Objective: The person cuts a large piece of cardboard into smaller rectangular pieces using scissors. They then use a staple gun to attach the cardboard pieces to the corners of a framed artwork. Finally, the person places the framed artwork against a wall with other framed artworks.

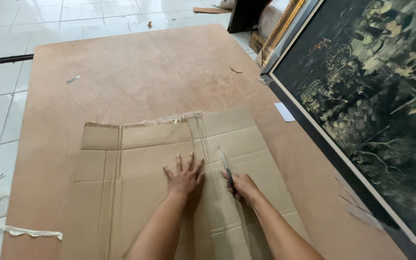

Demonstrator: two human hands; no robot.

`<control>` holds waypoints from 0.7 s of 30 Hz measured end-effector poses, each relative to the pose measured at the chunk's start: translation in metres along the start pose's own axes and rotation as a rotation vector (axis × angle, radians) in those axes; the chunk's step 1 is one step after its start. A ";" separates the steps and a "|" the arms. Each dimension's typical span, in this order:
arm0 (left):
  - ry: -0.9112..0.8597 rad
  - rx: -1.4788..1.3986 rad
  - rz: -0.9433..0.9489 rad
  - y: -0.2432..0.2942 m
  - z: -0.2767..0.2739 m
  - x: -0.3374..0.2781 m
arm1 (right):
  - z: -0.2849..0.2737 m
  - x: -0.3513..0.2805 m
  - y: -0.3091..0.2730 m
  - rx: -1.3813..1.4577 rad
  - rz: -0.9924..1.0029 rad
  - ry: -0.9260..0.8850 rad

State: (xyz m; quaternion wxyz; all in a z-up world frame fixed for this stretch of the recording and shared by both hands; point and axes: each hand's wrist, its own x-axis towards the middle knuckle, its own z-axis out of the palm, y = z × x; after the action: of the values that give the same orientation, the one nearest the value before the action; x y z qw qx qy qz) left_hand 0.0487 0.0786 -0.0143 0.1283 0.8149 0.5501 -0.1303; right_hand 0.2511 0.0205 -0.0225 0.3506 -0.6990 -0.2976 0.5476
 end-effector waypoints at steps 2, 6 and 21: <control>0.018 -0.012 0.000 0.001 0.003 0.001 | -0.007 0.000 0.002 -0.045 -0.005 0.014; 0.166 -0.062 -0.028 0.004 0.023 0.011 | -0.009 0.000 0.004 -0.012 0.083 -0.034; 0.751 0.068 0.011 0.001 0.067 0.027 | -0.016 0.014 -0.006 -0.324 0.054 0.097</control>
State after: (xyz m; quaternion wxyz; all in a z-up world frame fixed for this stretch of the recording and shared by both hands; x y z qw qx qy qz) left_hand 0.0542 0.0779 -0.0864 -0.1087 0.8127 0.5497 0.1599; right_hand 0.2698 0.0321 -0.0227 0.2324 -0.7798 -0.3460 0.4671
